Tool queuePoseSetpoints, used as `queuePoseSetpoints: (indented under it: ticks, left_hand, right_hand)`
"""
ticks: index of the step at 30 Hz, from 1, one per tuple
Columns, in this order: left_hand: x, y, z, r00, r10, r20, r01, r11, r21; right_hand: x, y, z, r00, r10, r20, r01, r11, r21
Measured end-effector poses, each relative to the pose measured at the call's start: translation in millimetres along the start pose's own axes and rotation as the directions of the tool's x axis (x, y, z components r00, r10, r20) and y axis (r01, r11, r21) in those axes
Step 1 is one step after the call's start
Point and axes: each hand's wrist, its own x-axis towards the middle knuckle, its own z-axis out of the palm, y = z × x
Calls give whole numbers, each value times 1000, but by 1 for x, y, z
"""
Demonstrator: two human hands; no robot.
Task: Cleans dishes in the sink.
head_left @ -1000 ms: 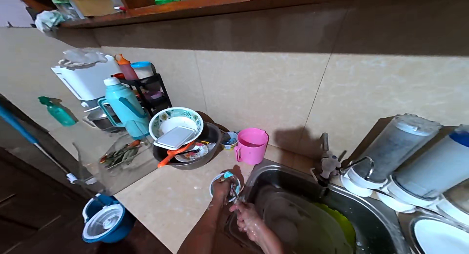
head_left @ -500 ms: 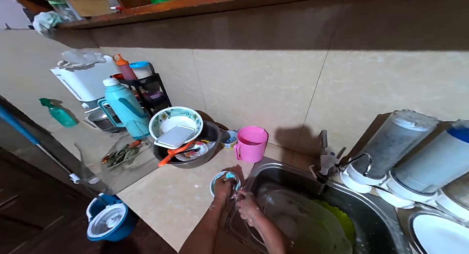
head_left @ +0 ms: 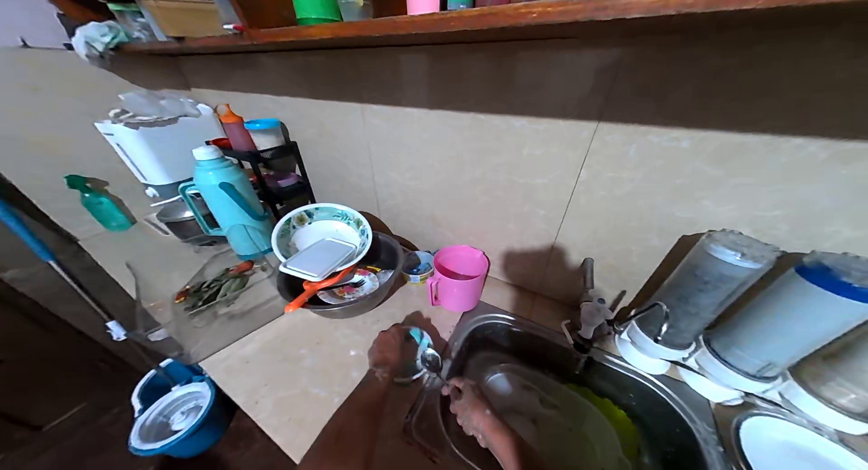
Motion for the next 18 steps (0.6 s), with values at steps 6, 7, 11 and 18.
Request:
queuePoseSetpoints:
  ticks: [6,7,11,18]
  left_hand:
    - [-8,15,-9,984,55,169,-120,909,400]
    - [-12,17,-13,974,64,215,-150,899,412]
    - [-8,10,-23,931,194,309,-290,908,302]
    - [19,-16,-16,947,244,209,-285,938,197]
  right_hand:
    - [-13,20,-3,996,-30,-82,39,993,107]
    - [-16,22,-3,995,-36,-92,47,991,123]
    - [-24,32,-7,992,-74,-107,87,989,121]
    - [-30,50,-10,988,-101,-117,111,991,80]
